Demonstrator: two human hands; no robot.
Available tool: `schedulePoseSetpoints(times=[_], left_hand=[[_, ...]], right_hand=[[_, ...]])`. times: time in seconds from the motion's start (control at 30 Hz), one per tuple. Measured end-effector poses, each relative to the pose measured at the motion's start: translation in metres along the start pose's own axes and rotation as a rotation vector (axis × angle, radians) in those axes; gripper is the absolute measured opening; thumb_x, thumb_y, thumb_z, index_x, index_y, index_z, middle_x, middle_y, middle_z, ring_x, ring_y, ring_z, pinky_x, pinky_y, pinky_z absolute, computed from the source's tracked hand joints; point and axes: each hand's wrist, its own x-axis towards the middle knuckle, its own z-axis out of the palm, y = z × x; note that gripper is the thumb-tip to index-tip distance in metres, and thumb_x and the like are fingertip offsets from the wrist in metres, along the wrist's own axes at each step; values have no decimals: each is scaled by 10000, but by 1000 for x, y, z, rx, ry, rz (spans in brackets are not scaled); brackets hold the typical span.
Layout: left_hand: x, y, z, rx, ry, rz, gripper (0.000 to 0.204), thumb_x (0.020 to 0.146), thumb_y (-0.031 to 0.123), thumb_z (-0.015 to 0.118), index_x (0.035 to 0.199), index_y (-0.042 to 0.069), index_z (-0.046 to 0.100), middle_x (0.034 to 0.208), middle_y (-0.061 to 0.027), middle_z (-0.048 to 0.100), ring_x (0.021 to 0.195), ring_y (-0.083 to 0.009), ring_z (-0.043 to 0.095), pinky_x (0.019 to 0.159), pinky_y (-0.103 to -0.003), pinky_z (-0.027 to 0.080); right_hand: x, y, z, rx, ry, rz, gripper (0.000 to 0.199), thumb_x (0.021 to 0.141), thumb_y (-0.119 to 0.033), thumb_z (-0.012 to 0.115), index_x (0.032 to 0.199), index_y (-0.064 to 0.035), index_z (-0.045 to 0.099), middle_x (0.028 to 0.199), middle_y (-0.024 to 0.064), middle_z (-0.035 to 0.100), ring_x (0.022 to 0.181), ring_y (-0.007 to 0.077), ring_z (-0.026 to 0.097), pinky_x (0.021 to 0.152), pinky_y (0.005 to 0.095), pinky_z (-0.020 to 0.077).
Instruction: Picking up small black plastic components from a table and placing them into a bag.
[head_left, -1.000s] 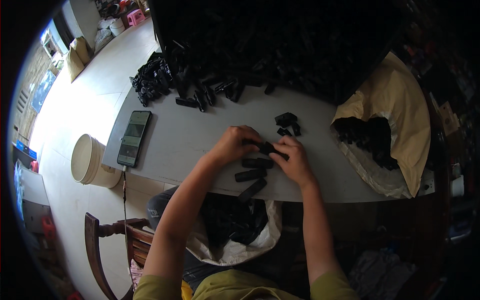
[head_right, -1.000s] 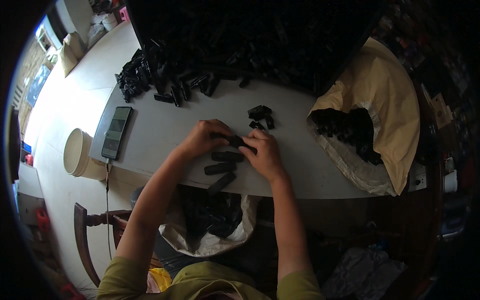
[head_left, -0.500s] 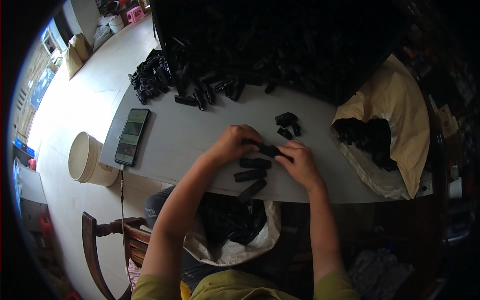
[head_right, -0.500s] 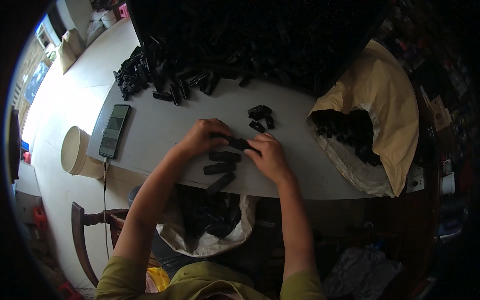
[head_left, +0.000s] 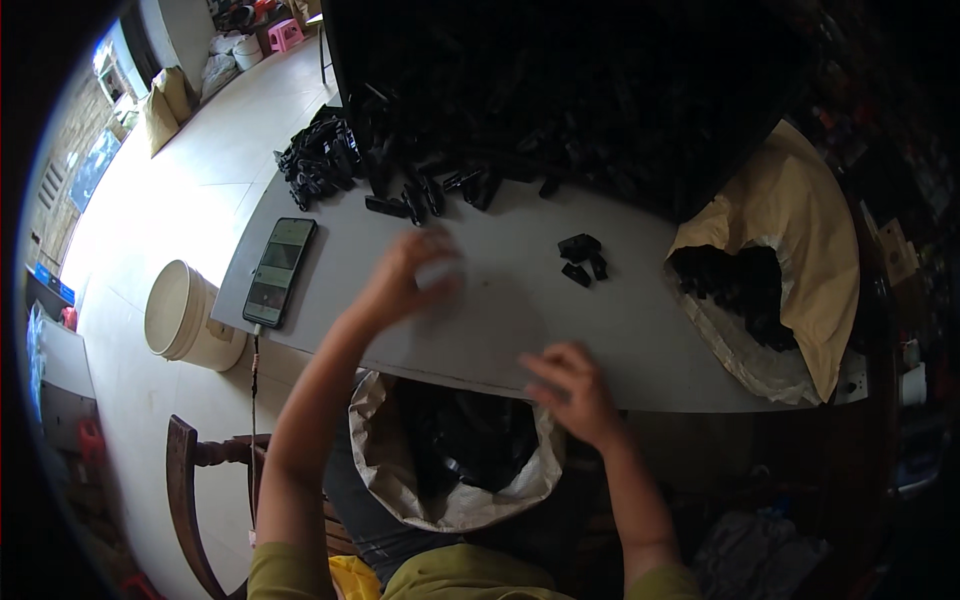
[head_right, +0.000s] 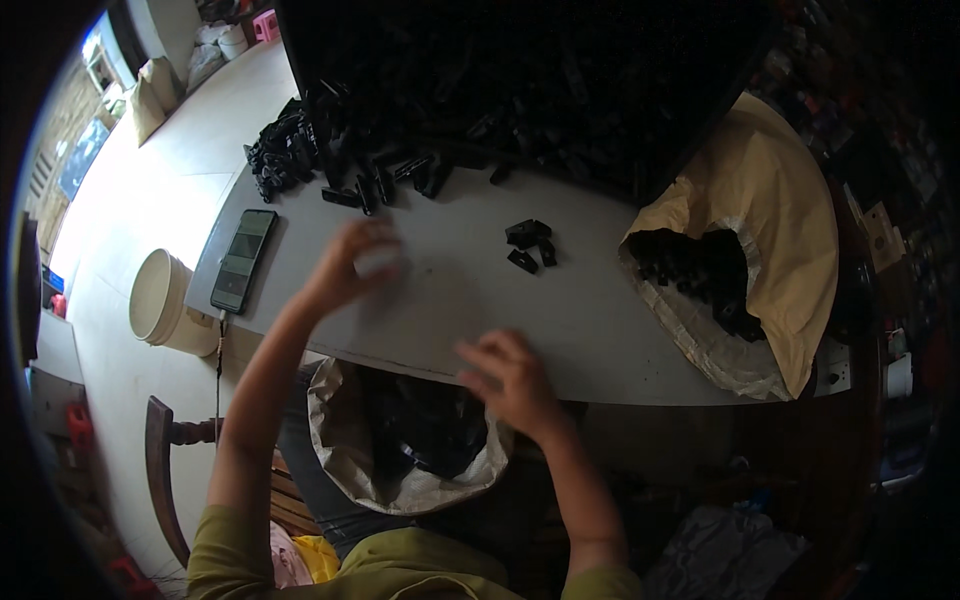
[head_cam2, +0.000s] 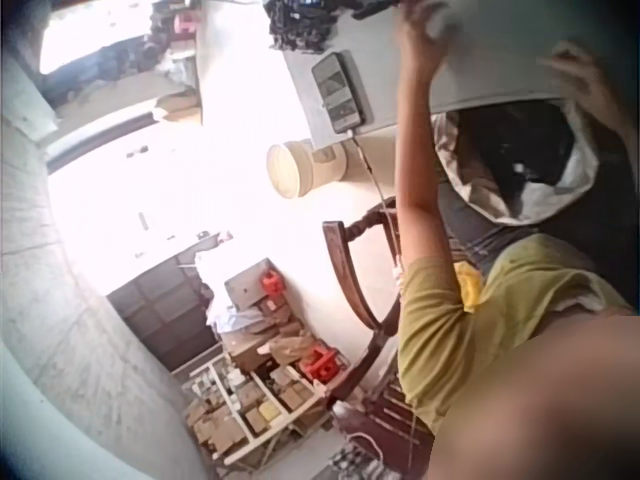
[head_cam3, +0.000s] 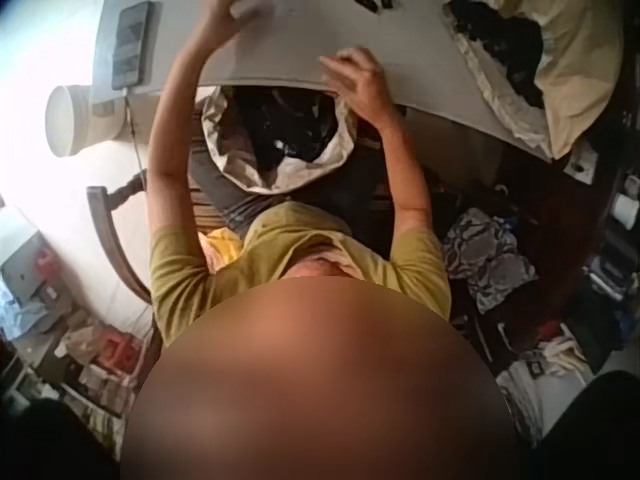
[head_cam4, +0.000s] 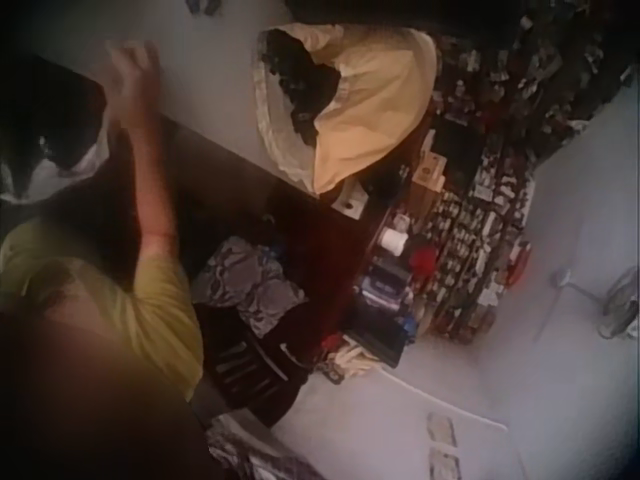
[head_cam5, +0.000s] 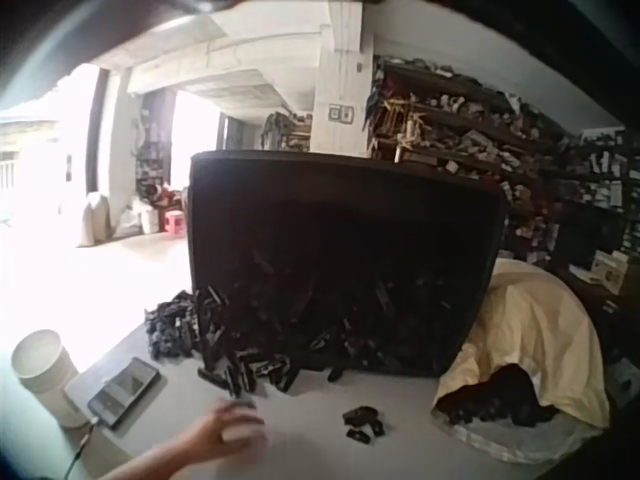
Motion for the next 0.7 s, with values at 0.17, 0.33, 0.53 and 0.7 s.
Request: schedulePoseSetpoints(times=[0.17,0.33,0.53,0.7], left_hand=[[52,-50,-9,560,224,-292,675,707,473,750,1310,261,533,1500,-136,289,1350,-417,270,1049,-567,279],[93,-34,32,537,91,-393,786,681,639,678,1375,341,462,1565,-115,144,1378,-475,179,998,-666,272],[111,-20,71,509,138,-260,676,696,553,687,1300,284,545,1432,-71,418,1347,-446,279,982,-635,306],[86,-8,69,455,82,-169,620,713,482,682,1281,268,553,1333,-40,524,1351,-415,293,983,-616,301]], right_hand=[[44,59,-8,-389,380,240,605,822,-287,698,1360,-123,475,1346,184,417,1232,350,408,1020,457,347],[104,96,4,-699,240,330,768,836,-427,670,1468,-187,306,1463,223,301,1308,390,339,1039,508,318],[166,111,21,-541,308,90,595,802,-337,695,1331,-139,507,1402,186,427,1265,393,417,1031,446,364],[143,111,16,-354,214,29,587,823,-241,683,1336,-56,466,1386,188,436,1279,376,411,1045,410,370]])
